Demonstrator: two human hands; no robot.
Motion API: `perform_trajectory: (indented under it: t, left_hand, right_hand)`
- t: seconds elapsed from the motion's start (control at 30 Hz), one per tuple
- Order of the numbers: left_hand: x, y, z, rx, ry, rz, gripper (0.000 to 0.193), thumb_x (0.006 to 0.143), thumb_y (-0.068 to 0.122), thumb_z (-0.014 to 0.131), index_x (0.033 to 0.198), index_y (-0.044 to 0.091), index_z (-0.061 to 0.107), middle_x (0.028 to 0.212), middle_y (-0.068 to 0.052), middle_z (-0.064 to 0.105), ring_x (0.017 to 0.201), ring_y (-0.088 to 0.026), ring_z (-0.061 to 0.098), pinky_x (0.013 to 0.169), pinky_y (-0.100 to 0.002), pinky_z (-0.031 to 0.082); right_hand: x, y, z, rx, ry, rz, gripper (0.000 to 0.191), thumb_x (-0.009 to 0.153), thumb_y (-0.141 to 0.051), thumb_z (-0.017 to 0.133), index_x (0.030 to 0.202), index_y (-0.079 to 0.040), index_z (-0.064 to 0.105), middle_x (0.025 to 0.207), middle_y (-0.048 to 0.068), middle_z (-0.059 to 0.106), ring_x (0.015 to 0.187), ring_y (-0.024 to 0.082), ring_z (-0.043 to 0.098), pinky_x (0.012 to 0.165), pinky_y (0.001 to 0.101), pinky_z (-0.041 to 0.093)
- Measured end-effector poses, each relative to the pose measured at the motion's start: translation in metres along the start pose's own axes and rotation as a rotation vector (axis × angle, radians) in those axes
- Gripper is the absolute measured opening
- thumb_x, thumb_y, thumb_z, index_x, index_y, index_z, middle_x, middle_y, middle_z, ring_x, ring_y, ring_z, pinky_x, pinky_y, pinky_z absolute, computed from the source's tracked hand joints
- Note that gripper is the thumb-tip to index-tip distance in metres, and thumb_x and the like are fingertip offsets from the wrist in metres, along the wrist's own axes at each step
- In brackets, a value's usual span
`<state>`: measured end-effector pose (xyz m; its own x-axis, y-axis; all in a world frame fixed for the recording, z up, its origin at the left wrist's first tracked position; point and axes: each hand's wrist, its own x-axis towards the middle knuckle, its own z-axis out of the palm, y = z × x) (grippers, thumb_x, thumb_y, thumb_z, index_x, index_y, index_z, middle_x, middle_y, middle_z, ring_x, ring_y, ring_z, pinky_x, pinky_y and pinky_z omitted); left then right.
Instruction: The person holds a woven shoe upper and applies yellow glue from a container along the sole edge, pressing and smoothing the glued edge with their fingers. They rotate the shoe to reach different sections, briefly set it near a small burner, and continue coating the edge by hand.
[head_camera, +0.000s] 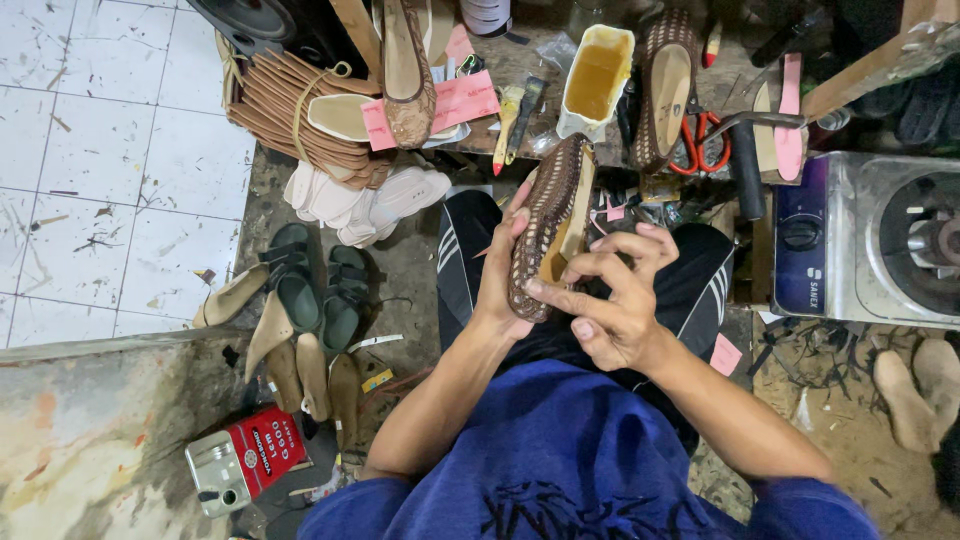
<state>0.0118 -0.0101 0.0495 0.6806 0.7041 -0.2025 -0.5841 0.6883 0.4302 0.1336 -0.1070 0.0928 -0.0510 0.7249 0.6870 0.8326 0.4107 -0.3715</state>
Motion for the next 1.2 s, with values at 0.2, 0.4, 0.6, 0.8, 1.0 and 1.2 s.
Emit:
perform_trajectory:
  t: [0.2,0.4,0.6,0.8,1.0,1.2]
  left_hand:
    - [-0.001,0.001,-0.001,-0.031,-0.014,-0.023,0.065,0.102,0.032,0.052,0.160,0.012,0.032,0.151,-0.012,0.051,0.131,-0.027,0.057,0.110,-0.043,0.049]
    - [-0.002,0.001,-0.002,-0.031,-0.019,-0.035,0.064,0.102,0.033,0.052,0.160,0.013,0.033,0.150,-0.012,0.052,0.130,-0.027,0.058,0.110,-0.042,0.049]
    - [-0.001,-0.001,-0.005,-0.034,-0.008,-0.046,0.064,0.102,0.033,0.052,0.160,0.014,0.033,0.148,-0.011,0.053,0.128,-0.027,0.057,0.108,-0.042,0.049]
    - [0.002,-0.002,-0.011,-0.044,0.001,-0.050,0.062,0.103,0.033,0.051,0.159,0.013,0.034,0.148,-0.012,0.053,0.129,-0.027,0.057,0.109,-0.042,0.049]
    - [0.004,-0.004,-0.015,-0.086,0.023,-0.086,0.061,0.103,0.032,0.050,0.159,0.015,0.032,0.148,-0.012,0.052,0.129,-0.027,0.057,0.109,-0.042,0.048]
    - [0.006,-0.007,-0.016,-0.057,0.026,-0.079,0.062,0.103,0.032,0.050,0.160,0.013,0.032,0.151,-0.011,0.052,0.131,-0.027,0.058,0.111,-0.042,0.049]
  right_hand:
    - [0.000,0.001,0.000,-0.015,-0.011,0.006,0.046,0.101,-0.044,0.044,0.114,-0.022,0.082,0.101,0.003,0.064,0.109,0.029,0.047,0.109,0.0557,0.023]
    - [0.001,0.002,0.000,-0.027,-0.023,0.024,0.045,0.099,-0.042,0.046,0.117,-0.022,0.082,0.104,0.004,0.064,0.111,0.031,0.046,0.109,0.0547,0.022]
    - [0.003,0.002,-0.002,-0.043,-0.043,0.000,0.041,0.096,-0.041,0.051,0.117,-0.024,0.082,0.104,0.002,0.066,0.111,0.030,0.047,0.110,0.0549,0.021]
    - [0.004,0.003,-0.002,-0.028,-0.042,-0.023,0.039,0.094,-0.039,0.054,0.117,-0.023,0.081,0.104,0.002,0.067,0.110,0.030,0.049,0.110,0.0550,0.020]
    - [0.003,0.006,-0.002,-0.033,-0.055,-0.011,0.037,0.092,-0.036,0.057,0.116,-0.023,0.081,0.105,0.002,0.067,0.111,0.030,0.048,0.110,0.0554,0.021]
    - [0.003,0.006,-0.003,-0.029,-0.052,0.002,0.038,0.092,-0.035,0.056,0.117,-0.022,0.081,0.106,0.003,0.067,0.112,0.030,0.048,0.109,0.0558,0.022]
